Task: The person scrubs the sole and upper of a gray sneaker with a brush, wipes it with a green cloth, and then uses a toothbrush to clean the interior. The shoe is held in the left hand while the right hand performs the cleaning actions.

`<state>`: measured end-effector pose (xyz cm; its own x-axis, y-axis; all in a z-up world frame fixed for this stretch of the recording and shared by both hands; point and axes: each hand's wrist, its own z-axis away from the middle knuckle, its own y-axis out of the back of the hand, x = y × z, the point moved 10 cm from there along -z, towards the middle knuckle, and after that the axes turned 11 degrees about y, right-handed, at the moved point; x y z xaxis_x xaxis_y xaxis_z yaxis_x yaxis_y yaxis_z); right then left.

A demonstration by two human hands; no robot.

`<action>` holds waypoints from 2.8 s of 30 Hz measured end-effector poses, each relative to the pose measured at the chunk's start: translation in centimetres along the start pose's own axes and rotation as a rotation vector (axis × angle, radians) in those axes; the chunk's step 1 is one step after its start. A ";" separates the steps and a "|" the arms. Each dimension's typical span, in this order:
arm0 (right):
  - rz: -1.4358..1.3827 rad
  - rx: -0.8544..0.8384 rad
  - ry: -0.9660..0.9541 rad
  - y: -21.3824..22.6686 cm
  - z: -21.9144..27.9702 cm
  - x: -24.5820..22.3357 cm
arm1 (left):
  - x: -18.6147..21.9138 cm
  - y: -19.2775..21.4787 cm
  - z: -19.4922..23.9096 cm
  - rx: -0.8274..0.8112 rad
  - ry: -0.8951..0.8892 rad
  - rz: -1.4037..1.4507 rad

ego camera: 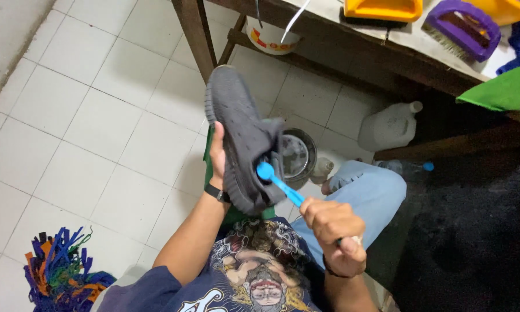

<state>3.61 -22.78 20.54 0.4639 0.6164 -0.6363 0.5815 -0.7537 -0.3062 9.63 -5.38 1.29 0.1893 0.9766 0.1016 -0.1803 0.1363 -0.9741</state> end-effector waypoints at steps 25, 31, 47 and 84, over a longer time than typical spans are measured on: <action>0.118 0.015 0.218 3.4 -1.6 5.4 | 0.7 -0.4 -0.4 0.311 -0.176 -0.343; -0.063 0.160 0.156 8.5 -6.3 -0.8 | 6.7 -2.5 -0.6 0.250 -0.336 -0.179; -0.018 0.289 0.223 20.9 -25.2 8.4 | 4.3 -11.2 -3.7 -0.074 -0.200 0.010; 0.104 -0.080 0.037 3.3 0.0 -0.7 | -0.9 -3.6 -0.4 0.314 -0.165 -0.215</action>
<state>5.19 -25.73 19.99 0.5477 0.5451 -0.6347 0.5800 -0.7941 -0.1816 10.54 -6.81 4.64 0.1025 0.9305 0.3516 -0.4444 0.3591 -0.8207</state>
